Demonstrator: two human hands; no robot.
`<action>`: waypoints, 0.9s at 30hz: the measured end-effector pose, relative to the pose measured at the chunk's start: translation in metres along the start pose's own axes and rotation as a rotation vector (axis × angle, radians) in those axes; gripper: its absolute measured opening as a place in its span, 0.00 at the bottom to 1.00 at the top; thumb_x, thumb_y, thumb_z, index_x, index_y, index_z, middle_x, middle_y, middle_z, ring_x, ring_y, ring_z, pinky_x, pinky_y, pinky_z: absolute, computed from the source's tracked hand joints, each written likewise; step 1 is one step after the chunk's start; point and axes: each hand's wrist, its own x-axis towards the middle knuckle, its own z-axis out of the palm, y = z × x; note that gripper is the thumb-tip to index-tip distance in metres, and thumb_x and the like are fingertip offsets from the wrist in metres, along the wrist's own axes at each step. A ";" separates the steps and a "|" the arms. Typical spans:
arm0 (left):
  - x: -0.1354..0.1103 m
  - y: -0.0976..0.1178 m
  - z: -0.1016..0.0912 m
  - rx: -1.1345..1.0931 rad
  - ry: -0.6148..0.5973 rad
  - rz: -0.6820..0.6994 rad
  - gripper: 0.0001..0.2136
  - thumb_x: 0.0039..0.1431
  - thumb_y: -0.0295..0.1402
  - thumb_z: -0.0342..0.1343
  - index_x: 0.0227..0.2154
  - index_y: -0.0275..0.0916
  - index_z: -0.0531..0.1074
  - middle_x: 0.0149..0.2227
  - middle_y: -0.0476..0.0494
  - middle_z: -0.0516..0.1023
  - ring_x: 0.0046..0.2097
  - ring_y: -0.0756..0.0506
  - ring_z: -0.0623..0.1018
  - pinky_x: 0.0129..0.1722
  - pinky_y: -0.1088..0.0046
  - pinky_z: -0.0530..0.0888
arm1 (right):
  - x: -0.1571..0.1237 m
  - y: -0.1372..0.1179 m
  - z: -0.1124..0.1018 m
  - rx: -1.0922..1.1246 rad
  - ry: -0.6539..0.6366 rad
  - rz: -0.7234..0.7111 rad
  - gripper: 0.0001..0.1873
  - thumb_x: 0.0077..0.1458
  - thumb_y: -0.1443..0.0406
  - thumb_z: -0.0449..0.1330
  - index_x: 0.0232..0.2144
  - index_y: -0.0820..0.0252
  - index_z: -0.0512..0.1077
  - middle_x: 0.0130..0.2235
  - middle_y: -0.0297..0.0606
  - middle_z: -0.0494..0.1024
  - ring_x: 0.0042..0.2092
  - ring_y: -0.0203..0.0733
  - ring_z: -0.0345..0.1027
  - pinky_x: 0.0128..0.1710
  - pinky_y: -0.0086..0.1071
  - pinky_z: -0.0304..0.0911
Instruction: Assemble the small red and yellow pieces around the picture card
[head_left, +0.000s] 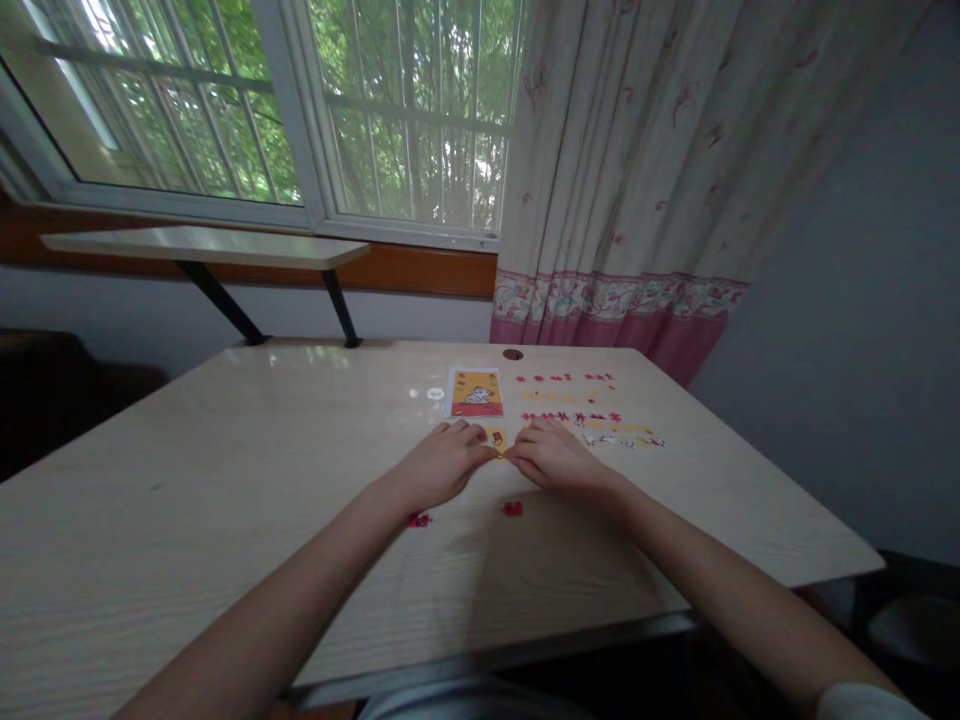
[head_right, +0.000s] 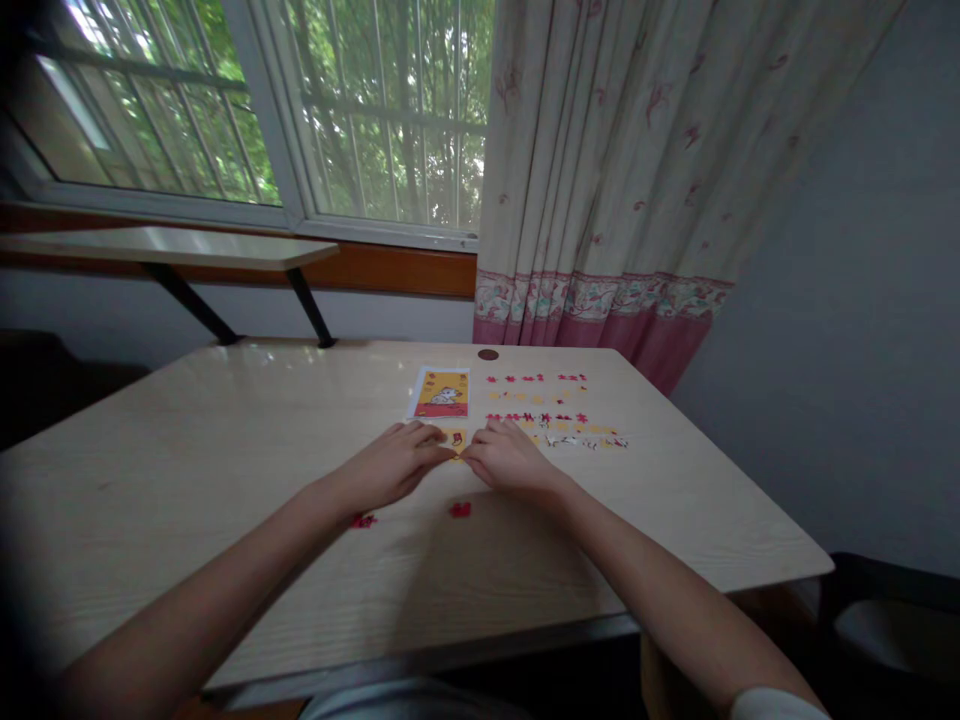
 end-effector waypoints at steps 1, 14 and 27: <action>0.000 0.001 0.000 -0.006 0.002 -0.005 0.15 0.65 0.30 0.44 0.49 0.45 0.71 0.46 0.41 0.72 0.48 0.41 0.69 0.47 0.62 0.66 | 0.000 0.000 0.001 0.004 0.005 -0.004 0.15 0.63 0.63 0.50 0.42 0.58 0.77 0.39 0.40 0.77 0.42 0.43 0.61 0.45 0.37 0.54; 0.001 0.002 0.004 -0.127 -0.018 -0.047 0.16 0.64 0.28 0.42 0.49 0.43 0.71 0.47 0.39 0.71 0.48 0.41 0.68 0.46 0.61 0.67 | 0.001 0.004 0.006 0.083 0.040 -0.018 0.15 0.62 0.64 0.51 0.40 0.59 0.77 0.37 0.41 0.77 0.42 0.41 0.63 0.47 0.36 0.54; -0.005 -0.025 -0.005 -0.120 0.062 -0.087 0.18 0.63 0.30 0.42 0.52 0.44 0.69 0.46 0.40 0.72 0.48 0.42 0.69 0.48 0.61 0.66 | -0.001 0.005 0.002 0.135 0.017 -0.007 0.14 0.62 0.63 0.52 0.43 0.60 0.76 0.40 0.42 0.78 0.44 0.42 0.65 0.51 0.39 0.54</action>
